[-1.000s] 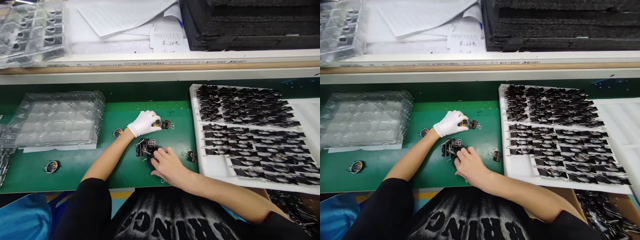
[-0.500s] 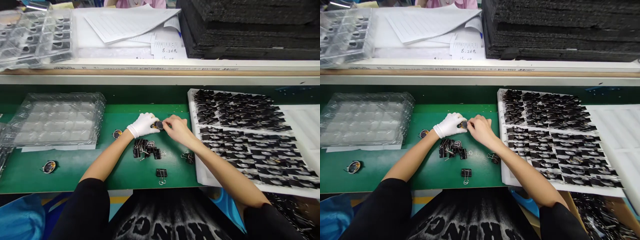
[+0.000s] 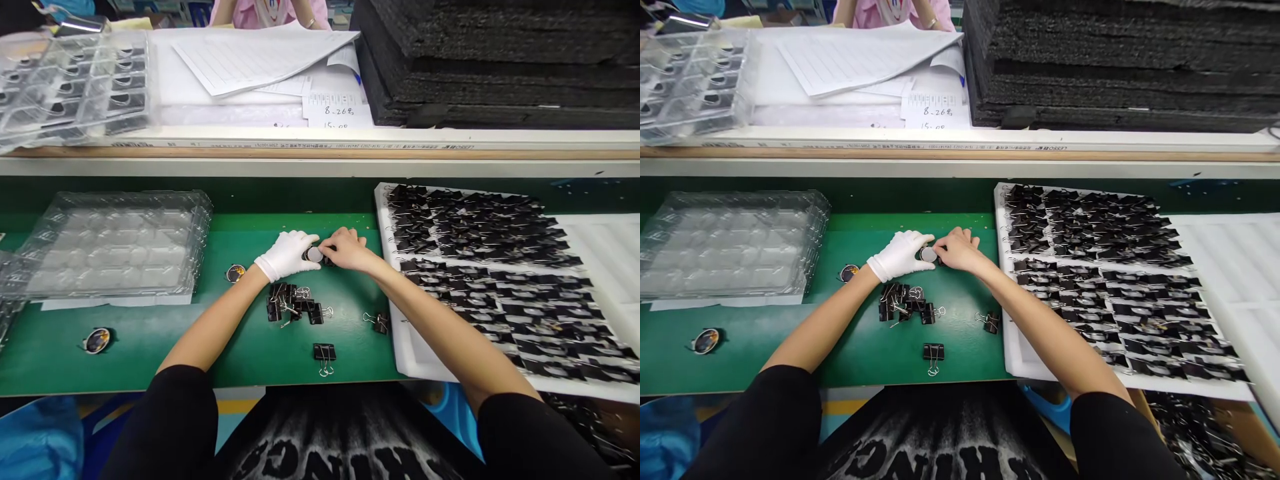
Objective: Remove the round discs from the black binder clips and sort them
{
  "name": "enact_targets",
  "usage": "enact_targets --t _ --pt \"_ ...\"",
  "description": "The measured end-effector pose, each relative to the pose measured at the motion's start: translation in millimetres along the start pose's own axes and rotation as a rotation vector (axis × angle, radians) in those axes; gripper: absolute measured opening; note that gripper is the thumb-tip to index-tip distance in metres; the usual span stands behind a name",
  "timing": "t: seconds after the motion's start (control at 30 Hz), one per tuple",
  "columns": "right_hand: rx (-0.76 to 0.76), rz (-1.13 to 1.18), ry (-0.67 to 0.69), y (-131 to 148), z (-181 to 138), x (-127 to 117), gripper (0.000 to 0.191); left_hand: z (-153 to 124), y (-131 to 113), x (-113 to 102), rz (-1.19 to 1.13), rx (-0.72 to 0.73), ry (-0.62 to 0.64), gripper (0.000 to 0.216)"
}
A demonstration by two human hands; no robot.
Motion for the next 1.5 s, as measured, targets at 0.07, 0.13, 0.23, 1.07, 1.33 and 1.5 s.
enact_targets --t 0.07,0.13,0.23,1.07,1.33,1.5 --pt "-0.015 -0.011 -0.059 3 -1 -2 0.03 0 -1 -1 -0.001 0.002 0.002 0.075" --pt "-0.043 0.001 -0.099 8 -4 -3 0.028 0 -1 -1 -0.002 0.006 0.001 0.073" --pt "-0.084 0.01 -0.151 13 -8 -5 0.024 0 -1 -2 -0.001 0.006 0.001 0.07" --pt "0.213 0.203 -0.494 -13 -29 -17 0.051 7 -16 -6 0.035 -0.024 -0.025 0.052" --pt "0.304 0.327 -0.597 -25 -6 2 0.059 6 -16 2 0.045 0.115 0.05 0.059" --pt "0.308 0.368 -0.635 -35 -14 3 0.052 6 -29 5 0.047 0.17 0.088 0.06"
Point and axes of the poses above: each hand's wrist, its own z-axis towards the middle knuckle, its own x-axis out of the palm, y = z × x, the point moved 7 cm from there along z, towards the middle knuckle
